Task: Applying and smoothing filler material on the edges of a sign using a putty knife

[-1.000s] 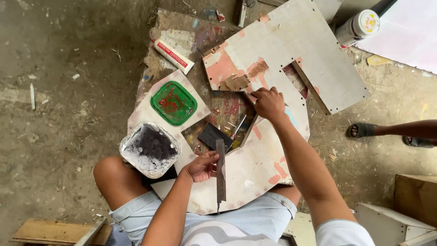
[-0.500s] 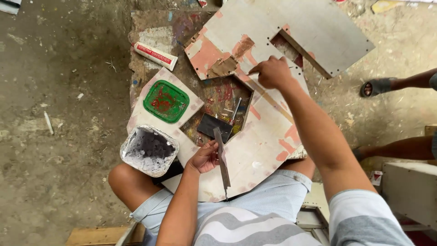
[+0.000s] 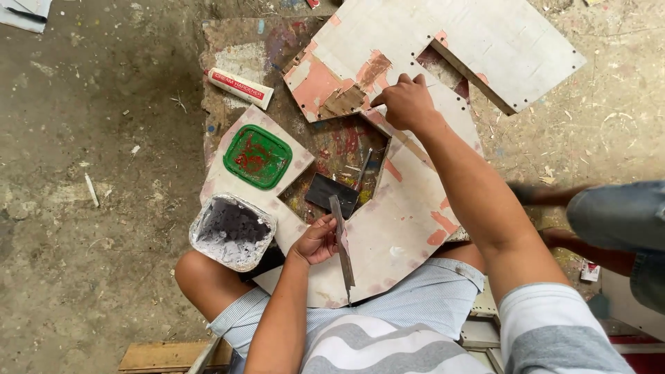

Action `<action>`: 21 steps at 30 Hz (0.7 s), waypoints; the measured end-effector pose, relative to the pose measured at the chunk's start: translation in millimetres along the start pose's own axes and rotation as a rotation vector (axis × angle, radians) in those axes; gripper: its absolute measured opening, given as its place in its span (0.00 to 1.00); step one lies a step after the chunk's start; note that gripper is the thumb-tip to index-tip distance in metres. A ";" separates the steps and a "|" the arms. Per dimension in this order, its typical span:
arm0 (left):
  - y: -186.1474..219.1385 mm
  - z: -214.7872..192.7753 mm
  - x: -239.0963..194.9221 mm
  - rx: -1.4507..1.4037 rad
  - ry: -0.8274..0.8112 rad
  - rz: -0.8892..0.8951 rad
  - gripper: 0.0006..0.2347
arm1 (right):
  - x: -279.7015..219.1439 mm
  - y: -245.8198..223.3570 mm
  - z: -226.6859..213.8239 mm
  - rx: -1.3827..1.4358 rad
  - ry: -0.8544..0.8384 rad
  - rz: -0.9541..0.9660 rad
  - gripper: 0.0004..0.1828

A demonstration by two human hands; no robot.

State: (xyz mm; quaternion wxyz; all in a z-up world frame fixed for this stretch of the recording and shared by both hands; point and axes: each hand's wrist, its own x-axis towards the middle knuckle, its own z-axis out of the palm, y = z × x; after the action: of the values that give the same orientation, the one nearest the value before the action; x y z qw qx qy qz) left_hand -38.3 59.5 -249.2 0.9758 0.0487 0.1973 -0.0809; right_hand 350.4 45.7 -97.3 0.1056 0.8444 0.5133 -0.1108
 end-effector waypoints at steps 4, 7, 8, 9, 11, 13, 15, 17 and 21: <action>1.3 3.0 -1.1 0.013 0.010 -0.003 0.06 | 8.3 -6.1 1.8 -0.005 0.003 -0.019 0.23; 0.8 5.3 -2.2 0.014 0.020 -0.007 0.06 | 11.4 -11.1 5.1 -0.047 0.004 -0.038 0.23; 1.1 7.1 -2.3 0.011 0.020 -0.005 0.06 | 12.3 -12.4 4.5 -0.054 0.009 -0.041 0.22; 1.7 8.8 -2.4 0.008 0.019 -0.004 0.06 | 13.3 -13.8 4.0 -0.061 0.014 -0.043 0.20; 1.7 5.7 0.2 0.006 0.024 0.000 0.06 | 11.7 -11.9 5.9 -0.066 -0.001 -0.053 0.20; -0.9 4.3 -1.1 0.000 0.029 0.000 0.06 | 3.8 -11.1 5.6 -0.071 -0.020 -0.061 0.20; 0.8 7.0 -1.1 0.011 0.023 0.000 0.05 | -5.5 -8.1 -2.7 -0.089 -0.020 -0.050 0.20; 1.7 8.8 -1.9 0.011 0.021 0.000 0.05 | -14.4 -6.7 -7.9 -0.081 -0.023 -0.057 0.21; 1.3 3.7 -0.6 0.025 0.033 -0.004 0.06 | -17.9 14.2 2.4 -0.127 -0.065 -0.067 0.22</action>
State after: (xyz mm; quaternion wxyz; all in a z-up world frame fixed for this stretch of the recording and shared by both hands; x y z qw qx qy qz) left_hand -37.3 60.3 -245.5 0.9715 0.0618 0.2126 -0.0846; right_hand 354.8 23.5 -93.4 0.1719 0.8144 0.5434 -0.1089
